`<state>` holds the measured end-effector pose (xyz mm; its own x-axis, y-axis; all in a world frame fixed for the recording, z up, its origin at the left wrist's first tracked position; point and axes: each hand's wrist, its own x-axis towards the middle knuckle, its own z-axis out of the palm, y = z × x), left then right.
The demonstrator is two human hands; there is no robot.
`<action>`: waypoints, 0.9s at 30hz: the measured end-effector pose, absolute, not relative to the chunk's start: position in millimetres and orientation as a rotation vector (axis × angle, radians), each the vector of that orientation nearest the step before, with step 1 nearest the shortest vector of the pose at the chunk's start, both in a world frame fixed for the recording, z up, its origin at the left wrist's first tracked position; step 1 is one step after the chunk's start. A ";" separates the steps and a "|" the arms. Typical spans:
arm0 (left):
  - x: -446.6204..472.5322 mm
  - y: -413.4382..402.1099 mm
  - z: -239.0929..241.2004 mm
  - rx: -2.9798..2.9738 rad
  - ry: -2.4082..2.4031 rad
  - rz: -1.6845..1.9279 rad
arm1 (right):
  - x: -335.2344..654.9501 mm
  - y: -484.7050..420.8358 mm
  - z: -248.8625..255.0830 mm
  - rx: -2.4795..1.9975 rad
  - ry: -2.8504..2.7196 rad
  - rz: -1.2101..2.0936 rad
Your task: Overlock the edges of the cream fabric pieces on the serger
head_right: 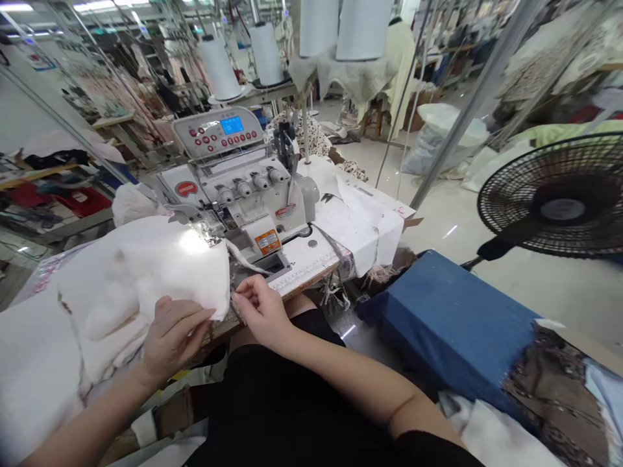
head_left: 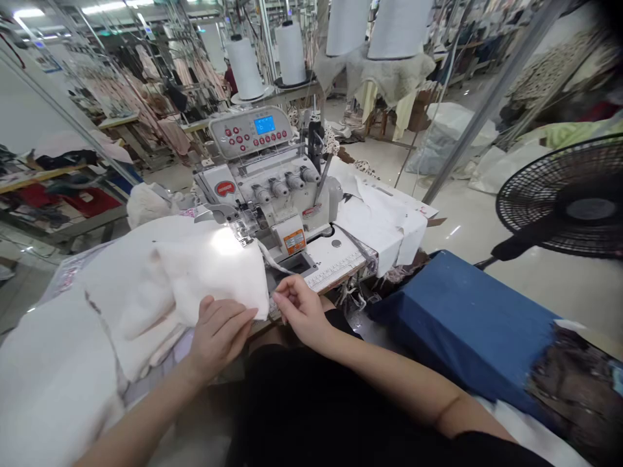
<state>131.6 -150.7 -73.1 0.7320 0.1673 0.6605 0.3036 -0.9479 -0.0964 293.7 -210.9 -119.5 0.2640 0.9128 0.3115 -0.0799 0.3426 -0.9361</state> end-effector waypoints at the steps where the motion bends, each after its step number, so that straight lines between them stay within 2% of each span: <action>1: 131.6 -152.1 -71.3 -2.752 -0.394 -1.016 | 295.8 -213.7 -121.3 -1.005 -1.201 0.631; 4: 131.7 -155.3 -67.9 -2.762 -0.413 -1.040 | 300.1 -215.7 -123.0 -0.975 -1.500 0.127; 8: 130.3 -148.4 -67.7 -2.769 -0.416 -1.039 | 303.8 -209.0 -114.7 -0.885 -1.706 -0.138; 12: 122.1 -129.8 -66.0 -2.653 -0.494 -0.802 | 309.3 -208.0 -104.8 -0.866 -1.858 -0.146; 17: 115.6 -126.1 -60.0 -2.580 -0.620 -0.458 | 320.8 -208.5 -102.0 -0.895 -1.938 0.043; 27: 138.1 -113.1 -45.8 -2.588 -0.854 -0.267 | 343.1 -166.9 -91.7 -0.961 -2.065 0.026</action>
<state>138.1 -113.1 -45.8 0.7948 0.5278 0.2996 0.6044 -0.7328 -0.3127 343.1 -166.9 -91.7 -0.3557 0.6394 0.6817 0.6219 0.7064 -0.3380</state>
